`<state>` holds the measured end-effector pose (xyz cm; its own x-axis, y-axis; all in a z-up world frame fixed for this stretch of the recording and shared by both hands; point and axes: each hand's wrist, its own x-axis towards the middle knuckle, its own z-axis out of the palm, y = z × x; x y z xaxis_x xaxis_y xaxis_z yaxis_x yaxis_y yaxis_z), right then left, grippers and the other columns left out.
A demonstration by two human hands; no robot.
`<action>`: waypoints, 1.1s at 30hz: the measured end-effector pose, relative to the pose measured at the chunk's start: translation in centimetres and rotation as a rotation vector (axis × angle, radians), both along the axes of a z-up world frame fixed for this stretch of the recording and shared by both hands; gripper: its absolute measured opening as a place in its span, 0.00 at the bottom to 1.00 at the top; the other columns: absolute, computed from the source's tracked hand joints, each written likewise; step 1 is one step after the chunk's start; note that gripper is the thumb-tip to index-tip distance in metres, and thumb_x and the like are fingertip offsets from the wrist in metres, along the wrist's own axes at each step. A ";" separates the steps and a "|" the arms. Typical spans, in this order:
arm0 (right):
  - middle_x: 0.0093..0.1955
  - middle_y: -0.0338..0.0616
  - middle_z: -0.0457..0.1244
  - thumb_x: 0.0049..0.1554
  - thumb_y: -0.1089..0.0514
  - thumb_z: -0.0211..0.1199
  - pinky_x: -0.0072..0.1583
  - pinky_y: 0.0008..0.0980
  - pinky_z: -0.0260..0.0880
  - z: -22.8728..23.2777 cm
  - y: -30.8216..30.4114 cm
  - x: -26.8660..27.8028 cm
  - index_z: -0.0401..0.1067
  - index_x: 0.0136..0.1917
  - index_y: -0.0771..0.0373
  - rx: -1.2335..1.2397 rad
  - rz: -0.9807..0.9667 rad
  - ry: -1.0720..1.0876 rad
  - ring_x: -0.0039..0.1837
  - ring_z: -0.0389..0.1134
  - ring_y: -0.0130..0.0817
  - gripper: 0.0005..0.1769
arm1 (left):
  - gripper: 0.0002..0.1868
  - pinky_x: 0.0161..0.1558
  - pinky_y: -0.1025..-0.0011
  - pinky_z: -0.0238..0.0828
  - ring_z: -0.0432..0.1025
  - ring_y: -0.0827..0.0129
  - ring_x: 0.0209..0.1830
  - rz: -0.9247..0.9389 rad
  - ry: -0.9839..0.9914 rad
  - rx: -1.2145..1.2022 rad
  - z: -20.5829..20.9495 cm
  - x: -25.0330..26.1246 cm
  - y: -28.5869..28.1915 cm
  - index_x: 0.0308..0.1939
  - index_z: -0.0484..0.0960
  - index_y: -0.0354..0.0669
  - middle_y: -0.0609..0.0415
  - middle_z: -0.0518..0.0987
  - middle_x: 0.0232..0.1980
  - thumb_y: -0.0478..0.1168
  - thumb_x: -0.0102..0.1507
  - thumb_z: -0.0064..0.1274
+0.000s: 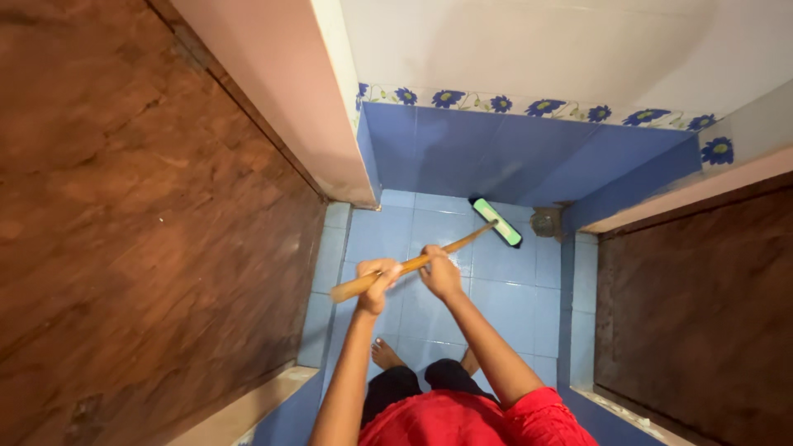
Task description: The person cleans a bathroom floor using a floor wiper and water from a bucket.
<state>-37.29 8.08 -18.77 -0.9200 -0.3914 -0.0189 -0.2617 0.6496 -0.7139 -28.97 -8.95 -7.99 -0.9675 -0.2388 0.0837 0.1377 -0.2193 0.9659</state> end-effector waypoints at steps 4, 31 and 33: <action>0.51 0.51 0.67 0.51 0.61 0.66 0.54 0.47 0.69 -2.5 4.9 -1.2 0.70 0.49 0.61 0.030 -0.086 0.012 0.57 0.68 0.55 0.13 | 0.11 0.30 0.74 0.63 0.67 0.76 0.27 -0.086 -0.039 -0.031 -2.7 -1.7 4.9 0.27 0.80 0.35 0.57 0.76 0.26 0.39 0.61 0.55; 0.37 0.47 0.68 0.52 0.54 0.71 0.50 0.43 0.67 3.0 -13.5 6.2 0.74 0.38 0.62 -0.322 0.275 -0.056 0.45 0.68 0.48 0.11 | 0.16 0.38 0.68 0.73 0.66 0.60 0.20 0.310 0.255 -0.389 11.2 11.7 -3.6 0.20 0.62 0.35 0.49 0.64 0.20 0.24 0.58 0.52; 0.34 0.47 0.67 0.50 0.53 0.71 0.49 0.43 0.67 3.4 -13.6 6.6 0.74 0.37 0.62 -0.255 0.289 -0.100 0.44 0.67 0.48 0.11 | 0.17 0.39 0.68 0.74 0.67 0.61 0.19 0.320 0.223 -0.330 11.4 12.2 -3.9 0.20 0.61 0.34 0.49 0.66 0.19 0.24 0.57 0.53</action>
